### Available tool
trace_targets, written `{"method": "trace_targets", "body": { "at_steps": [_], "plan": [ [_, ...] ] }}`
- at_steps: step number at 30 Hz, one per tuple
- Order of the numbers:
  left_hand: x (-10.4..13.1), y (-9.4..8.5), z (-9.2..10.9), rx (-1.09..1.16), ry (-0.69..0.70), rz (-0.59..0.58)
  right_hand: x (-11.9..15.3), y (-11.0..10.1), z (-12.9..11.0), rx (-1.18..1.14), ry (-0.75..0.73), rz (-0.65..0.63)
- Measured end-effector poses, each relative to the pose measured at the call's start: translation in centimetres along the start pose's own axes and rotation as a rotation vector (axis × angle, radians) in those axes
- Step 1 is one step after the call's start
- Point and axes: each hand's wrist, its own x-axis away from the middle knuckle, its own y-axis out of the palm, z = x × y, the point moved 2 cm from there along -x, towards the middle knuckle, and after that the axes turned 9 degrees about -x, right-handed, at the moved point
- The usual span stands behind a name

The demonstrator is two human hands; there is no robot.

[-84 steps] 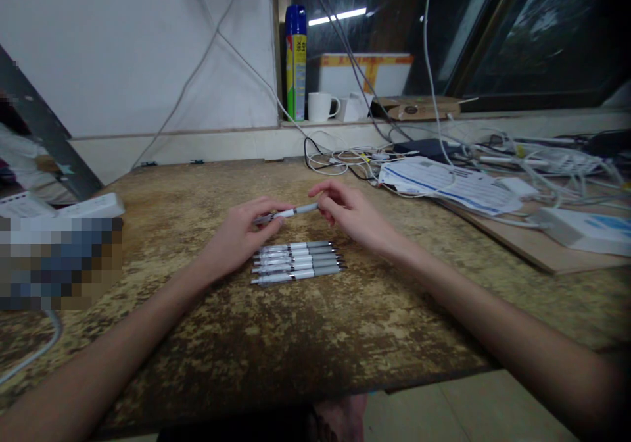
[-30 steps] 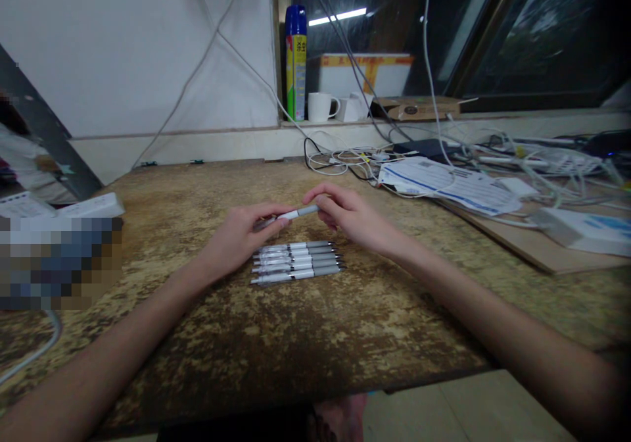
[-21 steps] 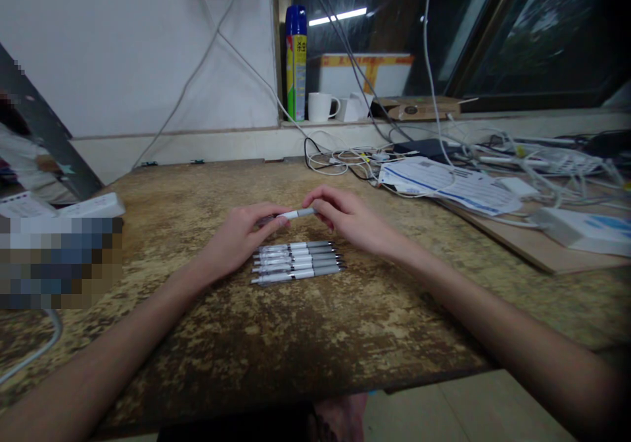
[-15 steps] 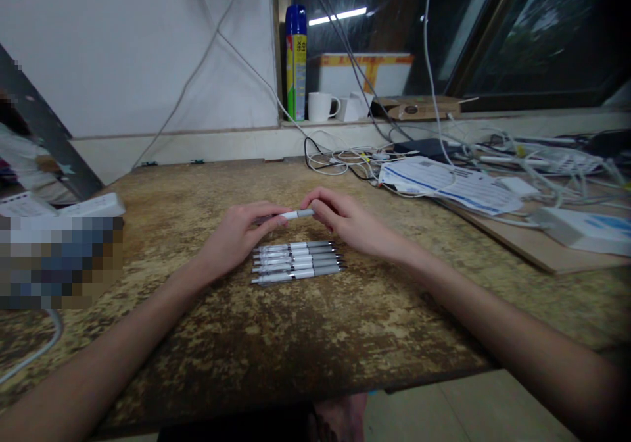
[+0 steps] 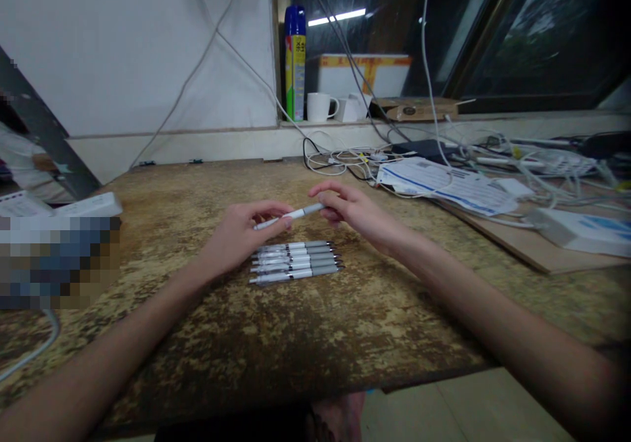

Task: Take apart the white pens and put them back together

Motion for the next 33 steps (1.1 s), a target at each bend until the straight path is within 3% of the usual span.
{"method": "trace_targets", "body": {
  "at_steps": [7,13,16,21,28,33],
  "plan": [
    [-0.2,-0.4,-1.2,0.266,-0.188,0.102,0.1,0.4,-0.3,-0.047,-0.044,-0.068],
    [-0.6,0.1,-2.3,0.555,-0.189,0.179,0.6,1.3,-0.4,0.027,-0.181,-0.265],
    [-0.6,0.0,-2.0,0.575,-0.147,0.144,0.6,1.3,-0.4,0.088,-0.204,-0.215],
    [-0.2,-0.3,-0.9,0.383,-0.074,0.003,0.5,1.6,-0.5,0.052,-0.299,-0.142],
    [0.3,0.7,0.6,0.296,-0.028,-0.126,0.9,3.1,-0.1,0.041,-0.35,-0.166],
    [0.5,0.8,0.5,0.279,-0.059,-0.118,0.4,2.1,0.1,0.078,-0.394,0.02]
  ]
}}
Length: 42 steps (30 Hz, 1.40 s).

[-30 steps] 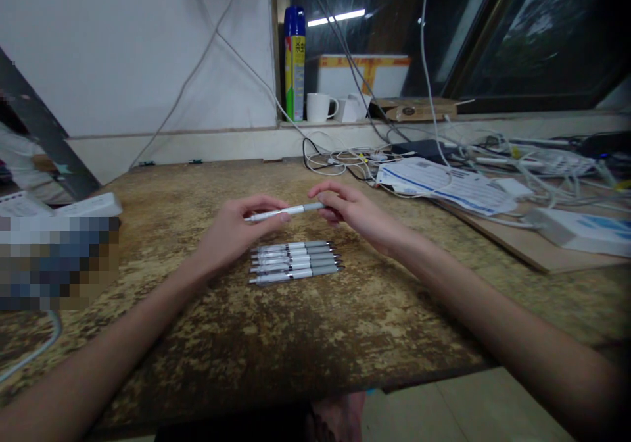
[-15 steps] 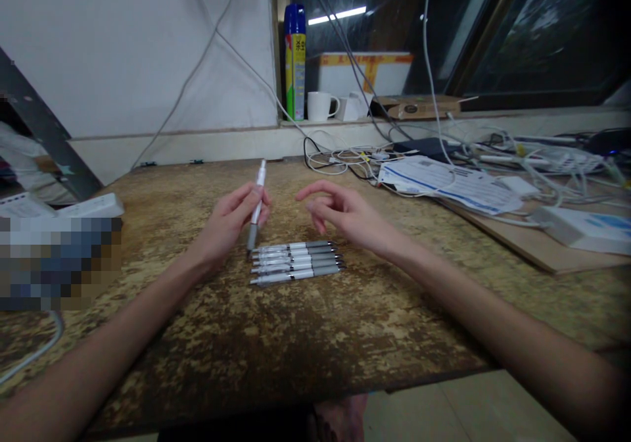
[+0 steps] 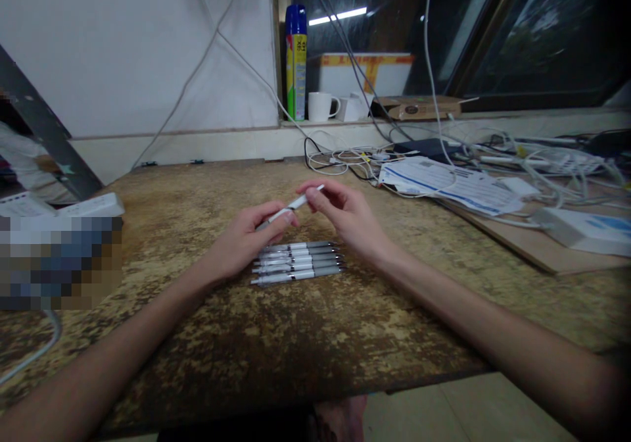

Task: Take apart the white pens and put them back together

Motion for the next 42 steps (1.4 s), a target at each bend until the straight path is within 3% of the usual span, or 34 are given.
{"method": "trace_targets", "body": {
  "at_steps": [5,12,15,21,30,42],
  "plan": [
    [0.0,-0.5,-0.5,0.0,0.001,0.009,-0.9,-2.2,-0.2,-0.112,-0.045,0.171],
    [-0.2,-1.1,-0.8,-0.105,0.014,0.045,-1.6,-4.5,-0.6,-0.282,-0.019,0.286],
    [-0.3,-1.4,-1.1,-0.134,0.007,0.082,-2.0,-5.2,-0.5,-0.324,-0.047,0.268],
    [-0.3,-1.6,-1.5,-0.174,-0.007,0.11,-1.8,-5.7,-1.4,-0.439,0.057,0.254],
    [-0.4,-1.5,-1.5,-0.204,-0.029,0.114,-1.5,-5.3,-1.9,-1.003,0.065,0.272],
    [-0.3,-1.5,-2.0,-0.222,-0.048,0.11,-1.5,-5.0,-2.7,-0.944,0.066,0.251]
  ]
}}
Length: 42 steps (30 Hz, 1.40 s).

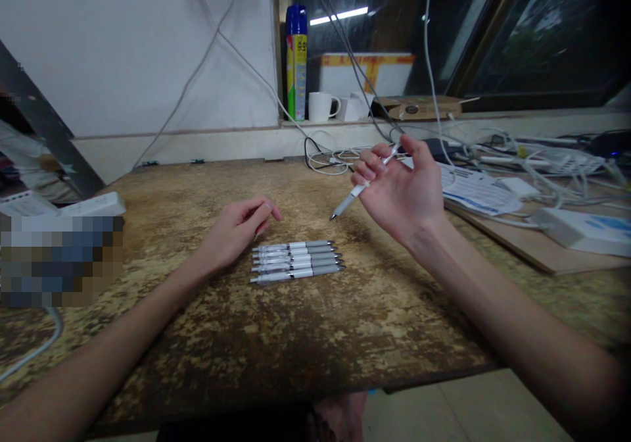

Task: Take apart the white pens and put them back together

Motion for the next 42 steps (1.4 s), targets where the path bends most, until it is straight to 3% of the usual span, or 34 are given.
{"method": "trace_targets", "body": {
  "at_steps": [42],
  "plan": [
    [0.2,0.3,0.4,0.03,-0.023,-0.053,0.4,1.2,0.1,0.088,0.005,0.004]
  ]
}}
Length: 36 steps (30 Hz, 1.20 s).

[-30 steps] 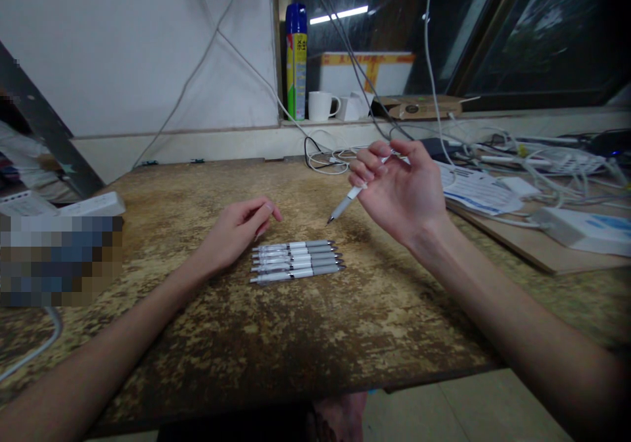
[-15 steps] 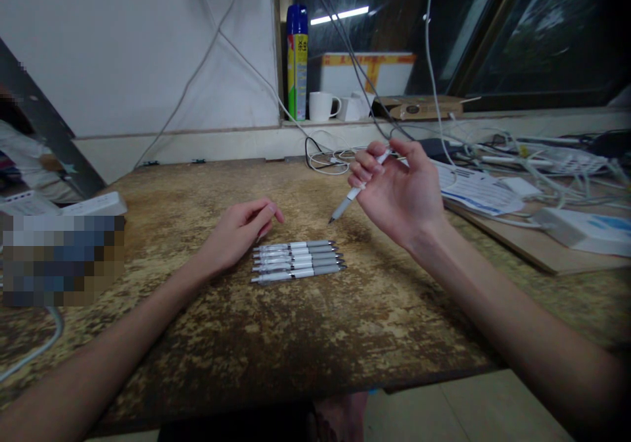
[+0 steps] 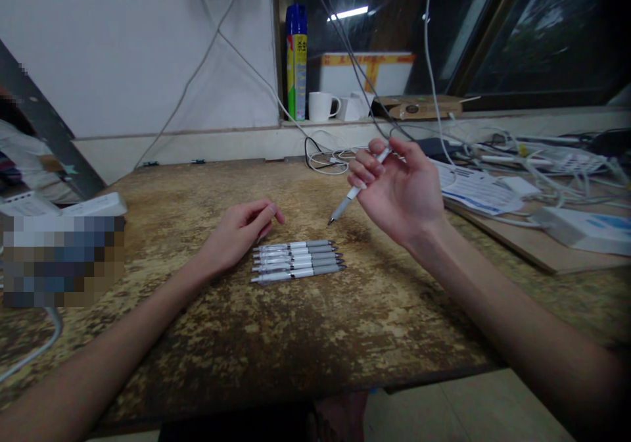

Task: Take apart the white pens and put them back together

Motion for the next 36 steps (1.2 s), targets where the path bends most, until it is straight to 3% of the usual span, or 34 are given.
{"method": "trace_targets", "body": {
  "at_steps": [36],
  "plan": [
    [0.02,-0.1,0.38,-0.036,0.033,-0.019,0.29,0.21,-0.12,0.003,0.012,-0.003]
  ]
}}
